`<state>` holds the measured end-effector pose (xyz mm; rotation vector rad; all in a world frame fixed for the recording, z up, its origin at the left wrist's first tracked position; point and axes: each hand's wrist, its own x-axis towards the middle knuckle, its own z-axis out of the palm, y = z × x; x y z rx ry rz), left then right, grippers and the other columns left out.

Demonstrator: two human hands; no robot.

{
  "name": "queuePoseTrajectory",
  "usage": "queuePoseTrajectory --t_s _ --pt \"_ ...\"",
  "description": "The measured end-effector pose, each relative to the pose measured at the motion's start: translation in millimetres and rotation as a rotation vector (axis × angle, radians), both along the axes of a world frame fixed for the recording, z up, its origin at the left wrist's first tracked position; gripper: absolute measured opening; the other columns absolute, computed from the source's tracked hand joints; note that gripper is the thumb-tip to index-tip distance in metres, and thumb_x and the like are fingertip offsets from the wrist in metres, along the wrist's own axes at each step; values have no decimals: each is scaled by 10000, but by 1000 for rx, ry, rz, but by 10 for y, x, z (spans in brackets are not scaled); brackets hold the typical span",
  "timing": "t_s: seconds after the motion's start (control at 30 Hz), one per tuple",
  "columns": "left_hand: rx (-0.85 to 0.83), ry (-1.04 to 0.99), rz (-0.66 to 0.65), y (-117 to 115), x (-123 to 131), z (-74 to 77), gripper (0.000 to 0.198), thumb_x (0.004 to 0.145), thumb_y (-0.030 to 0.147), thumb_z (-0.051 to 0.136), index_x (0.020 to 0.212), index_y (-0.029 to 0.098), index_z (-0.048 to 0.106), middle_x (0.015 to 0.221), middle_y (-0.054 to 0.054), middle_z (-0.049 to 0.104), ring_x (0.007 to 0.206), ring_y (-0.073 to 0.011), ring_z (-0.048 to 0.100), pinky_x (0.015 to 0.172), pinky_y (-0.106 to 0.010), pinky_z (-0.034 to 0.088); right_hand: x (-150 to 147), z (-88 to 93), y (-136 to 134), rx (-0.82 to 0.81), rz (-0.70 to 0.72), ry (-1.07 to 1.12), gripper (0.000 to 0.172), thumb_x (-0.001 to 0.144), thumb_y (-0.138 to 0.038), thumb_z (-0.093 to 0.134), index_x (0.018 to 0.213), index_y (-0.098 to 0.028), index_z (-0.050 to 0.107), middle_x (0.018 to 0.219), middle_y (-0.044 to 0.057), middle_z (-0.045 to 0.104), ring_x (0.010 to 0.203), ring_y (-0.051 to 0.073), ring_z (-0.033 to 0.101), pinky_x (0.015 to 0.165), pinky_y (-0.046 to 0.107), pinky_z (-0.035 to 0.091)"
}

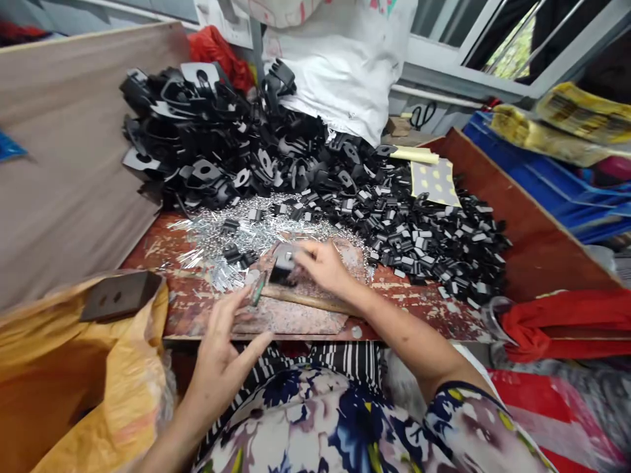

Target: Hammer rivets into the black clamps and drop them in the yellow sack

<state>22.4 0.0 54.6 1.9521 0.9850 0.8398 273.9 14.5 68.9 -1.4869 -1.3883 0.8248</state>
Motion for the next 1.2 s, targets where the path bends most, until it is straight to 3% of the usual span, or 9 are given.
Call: queuePoseTrajectory --t_s 0.13,0.2,0.3,0.33,0.53,0.77,0.97,1.1,1.2 --pt "-38 18 -209 -3 254 -65 202 886 419 685 966 261 781 1160 -85 675 1160 -304 634 989 -419 534 -136 23 -595 -79 122 1 304 1005 -354 539 1220 -275 738 931 -8 781 706 165 715 635 292 590" --pt "-123 8 -223 9 292 -117 252 893 441 662 798 235 773 1019 -83 700 1069 -293 662 928 -382 546 131 42 -728 -77 93 -130 335 1028 -334 499 1304 -285 684 1026 6 777 802 175 721 736 329 601" --pt "-279 -7 -109 53 256 -172 366 898 538 617 839 215 777 1122 -112 701 1191 -329 613 1052 -430 477 850 13 -826 -62 -109 -432 359 1018 -168 415 1262 -178 679 1108 112 736 1000 231 663 918 426 537" --pt "-335 -4 -79 65 239 -177 418 900 580 593 829 208 770 1198 -126 683 1253 -346 576 1110 -458 428 1095 -20 -854 -64 -149 -744 386 983 -89 382 1184 -175 700 1104 120 721 1028 233 635 931 414 515" --pt "-571 -48 -45 10 305 -176 507 859 685 608 800 210 775 1428 -121 571 1414 -368 429 1238 -482 242 1765 -270 -1033 -76 -59 -1019 429 882 2 445 1187 -170 693 1088 128 674 994 254 548 899 381 433" --pt "-919 -195 155 -87 368 -111 577 611 705 838 871 192 810 1425 -110 611 1433 -366 426 1210 -420 300 1849 -233 -1104 -46 -90 -1097 299 939 -100 491 1053 -175 757 977 118 675 948 254 559 878 389 430" --pt "-1039 -315 264 -83 355 17 600 539 550 941 1008 200 809 1338 -99 673 1188 -309 616 817 -289 544 1605 -101 -1158 188 -434 -745 308 897 -123 541 1096 -199 764 1009 87 731 957 238 640 905 407 521" --pt "-919 -298 73 -135 550 83 345 614 454 931 784 178 815 1267 -86 656 959 -219 644 590 -218 515 953 -8 -1186 228 -398 -397 256 893 -176 599 1042 -276 782 978 13 780 913 191 705 946 399 547" --pt "-918 -350 -113 -213 770 139 281 661 416 908 738 168 800 1137 -76 646 822 -173 630 599 -254 578 442 11 -1186 266 -280 -351 272 901 -157 587 1029 -294 784 956 -1 789 918 189 716 1124 512 443"
